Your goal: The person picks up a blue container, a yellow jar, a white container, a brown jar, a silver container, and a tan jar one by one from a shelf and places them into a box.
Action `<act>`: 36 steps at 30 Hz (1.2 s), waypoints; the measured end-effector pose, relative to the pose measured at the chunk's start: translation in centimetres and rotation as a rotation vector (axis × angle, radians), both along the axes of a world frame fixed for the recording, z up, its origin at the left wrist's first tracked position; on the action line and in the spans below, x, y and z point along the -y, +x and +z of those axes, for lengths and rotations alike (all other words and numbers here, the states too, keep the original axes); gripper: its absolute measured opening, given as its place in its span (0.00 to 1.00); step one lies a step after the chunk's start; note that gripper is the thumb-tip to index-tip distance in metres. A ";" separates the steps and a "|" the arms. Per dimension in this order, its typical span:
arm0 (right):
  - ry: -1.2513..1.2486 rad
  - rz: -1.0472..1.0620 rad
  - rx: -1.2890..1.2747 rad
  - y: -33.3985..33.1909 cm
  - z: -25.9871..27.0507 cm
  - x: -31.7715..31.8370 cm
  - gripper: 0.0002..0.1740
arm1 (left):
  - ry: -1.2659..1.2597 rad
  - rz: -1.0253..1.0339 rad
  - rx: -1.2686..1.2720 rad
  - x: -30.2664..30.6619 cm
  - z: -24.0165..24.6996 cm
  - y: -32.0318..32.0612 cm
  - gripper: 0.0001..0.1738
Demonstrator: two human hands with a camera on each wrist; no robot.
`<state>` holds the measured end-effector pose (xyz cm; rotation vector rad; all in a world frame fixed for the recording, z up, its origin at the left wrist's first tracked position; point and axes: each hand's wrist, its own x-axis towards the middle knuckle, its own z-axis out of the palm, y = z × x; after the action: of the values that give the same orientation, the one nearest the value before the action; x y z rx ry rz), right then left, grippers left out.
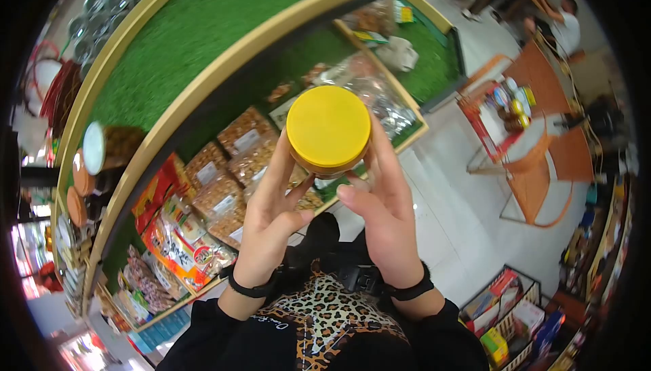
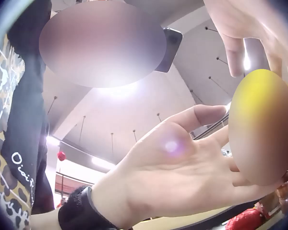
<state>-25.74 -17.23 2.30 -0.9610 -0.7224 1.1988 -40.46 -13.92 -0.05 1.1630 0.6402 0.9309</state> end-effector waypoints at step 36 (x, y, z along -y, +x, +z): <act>-0.191 -0.815 0.008 37.9 -3.1 17.6 0.49 | -0.207 -0.839 -0.068 5.8 -2.0 47.9 0.38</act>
<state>12.20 -34.81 -0.77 -1.2527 -0.1670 0.5430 7.39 -19.71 -2.02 1.1273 0.2391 0.1093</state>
